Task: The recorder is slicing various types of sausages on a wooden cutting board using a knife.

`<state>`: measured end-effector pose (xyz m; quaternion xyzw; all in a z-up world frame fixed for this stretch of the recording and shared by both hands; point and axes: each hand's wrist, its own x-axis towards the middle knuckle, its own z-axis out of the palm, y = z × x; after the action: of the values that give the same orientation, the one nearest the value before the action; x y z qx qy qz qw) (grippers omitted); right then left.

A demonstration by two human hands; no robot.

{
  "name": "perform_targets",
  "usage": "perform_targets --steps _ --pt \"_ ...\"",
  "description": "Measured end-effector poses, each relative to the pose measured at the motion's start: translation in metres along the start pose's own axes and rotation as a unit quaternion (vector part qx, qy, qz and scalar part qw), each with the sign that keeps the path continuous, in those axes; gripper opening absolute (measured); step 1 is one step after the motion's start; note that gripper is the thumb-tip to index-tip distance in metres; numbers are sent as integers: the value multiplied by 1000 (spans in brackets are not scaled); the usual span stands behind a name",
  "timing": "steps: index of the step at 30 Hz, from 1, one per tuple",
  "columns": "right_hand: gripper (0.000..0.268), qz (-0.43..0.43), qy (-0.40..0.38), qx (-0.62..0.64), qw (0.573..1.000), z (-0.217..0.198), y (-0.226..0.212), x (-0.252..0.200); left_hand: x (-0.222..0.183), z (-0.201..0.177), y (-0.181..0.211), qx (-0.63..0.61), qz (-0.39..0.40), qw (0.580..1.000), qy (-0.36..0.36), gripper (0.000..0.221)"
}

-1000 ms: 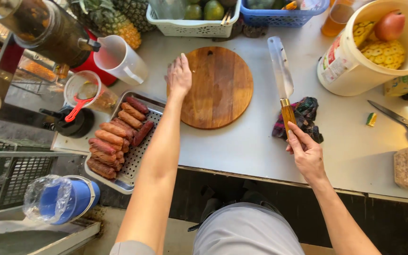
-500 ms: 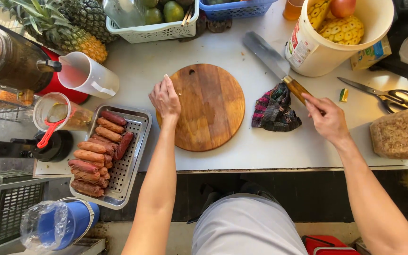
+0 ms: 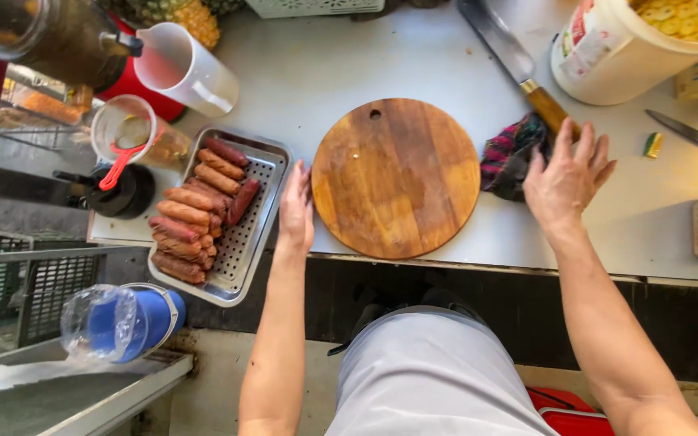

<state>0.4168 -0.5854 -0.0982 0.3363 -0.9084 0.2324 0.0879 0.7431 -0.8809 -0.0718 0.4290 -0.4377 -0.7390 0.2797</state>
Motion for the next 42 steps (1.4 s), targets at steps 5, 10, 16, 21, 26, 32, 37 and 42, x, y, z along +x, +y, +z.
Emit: perform_targets --steps 5,10,16,21,26,32,37,42 --pt "49 6 9 70 997 -23 -35 2 -71 -7 -7 -140 -45 989 -12 71" --pt "51 12 -115 141 983 -26 -62 4 -79 -4 -7 -187 -69 980 2 69" --pt "35 -49 -105 271 956 -66 -144 -1 -75 -5 0 -153 -96 983 -23 74" --pt "53 -229 -84 11 970 12 -164 -27 -77 7 6 -119 -142 980 -68 79" --pt "54 -244 -126 110 955 20 -203 -32 -77 2 8 -145 -148 972 -114 79" --pt "41 -127 -176 334 917 0 -203 31 -74 -5 -3 -186 -138 965 -123 78" --pt "46 -182 -144 227 946 55 -209 19 -78 -2 0 -151 -139 971 -120 83" --pt "57 -272 -149 209 928 18 -246 -27 -77 -3 2 -175 -147 964 -134 90"
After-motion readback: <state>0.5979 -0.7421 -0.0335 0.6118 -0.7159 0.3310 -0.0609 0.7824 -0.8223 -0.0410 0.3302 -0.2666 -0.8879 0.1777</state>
